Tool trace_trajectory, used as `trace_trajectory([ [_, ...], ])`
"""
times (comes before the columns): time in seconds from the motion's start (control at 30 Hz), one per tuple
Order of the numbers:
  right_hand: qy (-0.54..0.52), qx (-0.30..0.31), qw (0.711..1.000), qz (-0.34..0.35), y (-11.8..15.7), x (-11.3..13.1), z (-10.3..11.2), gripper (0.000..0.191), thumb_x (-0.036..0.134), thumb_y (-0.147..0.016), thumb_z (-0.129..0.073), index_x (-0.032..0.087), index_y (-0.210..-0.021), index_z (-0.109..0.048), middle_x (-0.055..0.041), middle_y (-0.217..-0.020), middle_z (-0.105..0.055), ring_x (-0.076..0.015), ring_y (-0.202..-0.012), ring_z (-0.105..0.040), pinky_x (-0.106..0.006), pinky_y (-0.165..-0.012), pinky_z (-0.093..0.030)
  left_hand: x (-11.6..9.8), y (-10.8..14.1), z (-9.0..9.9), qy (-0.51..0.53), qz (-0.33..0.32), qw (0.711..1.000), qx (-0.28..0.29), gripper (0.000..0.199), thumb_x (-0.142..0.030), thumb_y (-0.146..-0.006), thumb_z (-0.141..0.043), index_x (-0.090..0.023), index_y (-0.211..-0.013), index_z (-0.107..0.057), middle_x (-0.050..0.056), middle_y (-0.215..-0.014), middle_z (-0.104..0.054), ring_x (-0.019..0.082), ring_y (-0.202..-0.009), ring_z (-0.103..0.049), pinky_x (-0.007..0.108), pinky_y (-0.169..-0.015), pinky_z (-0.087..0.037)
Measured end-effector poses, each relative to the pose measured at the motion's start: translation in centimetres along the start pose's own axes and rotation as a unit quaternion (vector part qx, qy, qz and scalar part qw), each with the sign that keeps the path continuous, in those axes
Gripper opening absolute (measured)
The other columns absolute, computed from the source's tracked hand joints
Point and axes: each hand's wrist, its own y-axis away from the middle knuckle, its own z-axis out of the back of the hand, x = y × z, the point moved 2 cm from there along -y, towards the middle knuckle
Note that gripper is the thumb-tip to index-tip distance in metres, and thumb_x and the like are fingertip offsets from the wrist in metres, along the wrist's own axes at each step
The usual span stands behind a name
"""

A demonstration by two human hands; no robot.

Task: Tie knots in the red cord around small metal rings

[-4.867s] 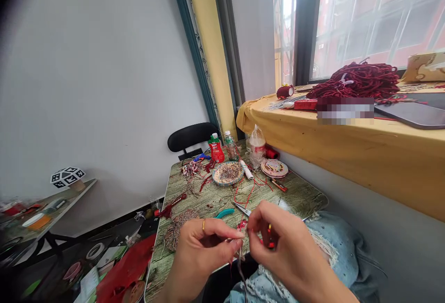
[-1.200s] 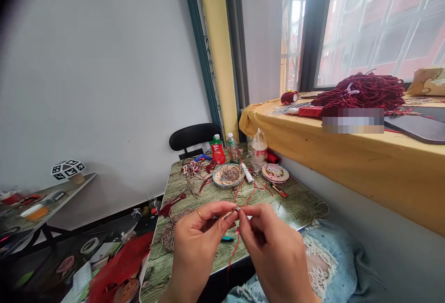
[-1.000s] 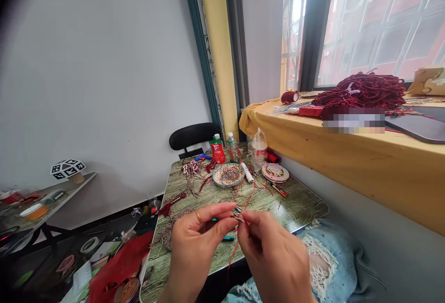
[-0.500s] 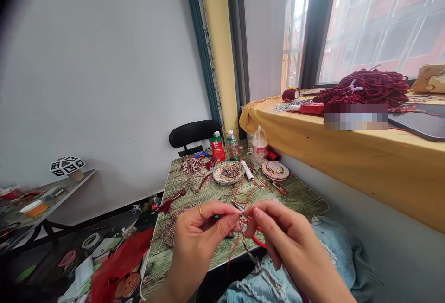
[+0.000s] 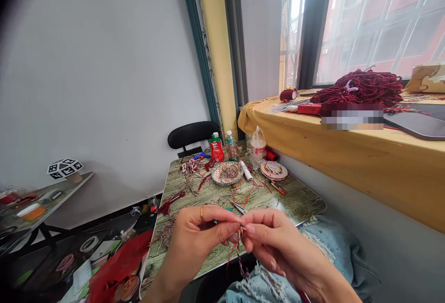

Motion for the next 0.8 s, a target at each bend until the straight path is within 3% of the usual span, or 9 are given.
trace_trajectory([
  [0.13,0.007,-0.005,1.0,0.014,-0.3,-0.2,0.1,0.02,0.029,-0.068,-0.074,0.012,-0.066,-0.065,0.0028,-0.053,-0.056,0.0024,-0.031,-0.03,-0.012,-0.03,-0.014,0.2,-0.2,0.0,0.006,0.017,1.0,0.005,0.01,-0.011,-0.068,-0.069,-0.019,-0.069,-0.074,0.001,-0.064,-0.071,0.01,-0.057,-0.061,0.017,-0.053,-0.049],
  [0.37,0.099,-0.058,0.992,0.056,-0.9,-0.7,0.6,0.021,0.029,-0.071,-0.068,0.012,-0.065,-0.06,0.0056,-0.048,-0.05,0.0004,-0.034,-0.026,-0.015,-0.035,-0.018,0.6,-0.6,-0.2,-0.12,-0.068,0.99,0.008,0.013,-0.011,-0.072,-0.065,-0.018,-0.074,-0.075,0.003,-0.067,-0.071,0.013,-0.062,-0.06,0.022,-0.059,-0.047],
  [0.57,0.274,-0.135,0.944,0.127,-0.9,0.0,1.3,0.011,0.017,-0.069,-0.063,0.017,-0.067,-0.053,0.0051,-0.059,-0.051,-0.0077,-0.051,-0.04,-0.018,-0.046,-0.032,1.8,-0.8,0.2,0.016,0.068,0.997,0.03,0.007,-0.014,-0.068,-0.068,-0.017,-0.07,-0.074,0.001,-0.058,-0.068,0.01,-0.051,-0.058,0.019,-0.051,-0.047],
  [0.63,0.251,-0.156,0.946,0.13,-0.6,0.4,1.3,0.012,0.022,-0.07,-0.063,0.017,-0.079,-0.056,0.003,-0.07,-0.055,-0.007,-0.05,-0.039,-0.018,-0.044,-0.032,1.8,-0.8,0.4,0.032,0.081,0.996,0.024,0.005,-0.015,-0.067,-0.069,-0.016,-0.069,-0.074,0.001,-0.056,-0.067,0.01,-0.05,-0.058,0.02,-0.051,-0.048],
  [0.7,0.188,-0.146,0.966,0.098,-0.3,0.5,1.1,0.025,0.029,-0.069,-0.066,0.018,-0.09,-0.057,0.0012,-0.078,-0.057,-0.0056,-0.047,-0.038,-0.017,-0.039,-0.03,1.7,-0.9,0.5,0.019,0.077,0.997,0.015,0.005,-0.017,-0.066,-0.069,-0.016,-0.068,-0.074,0.001,-0.055,-0.067,0.011,-0.05,-0.058,0.021,-0.05,-0.048],
  [0.8,0.151,-0.095,0.982,0.06,-0.2,0.2,0.4,0.029,0.034,-0.067,-0.068,0.017,-0.088,-0.058,0.0022,-0.07,-0.055,-0.0052,-0.045,-0.04,-0.016,-0.039,-0.031,1.6,-0.8,0.4,-0.021,0.054,0.998,0.006,0.006,-0.018,-0.067,-0.068,-0.016,-0.069,-0.074,0.003,-0.06,-0.069,0.012,-0.054,-0.059,0.022,-0.053,-0.048],
])
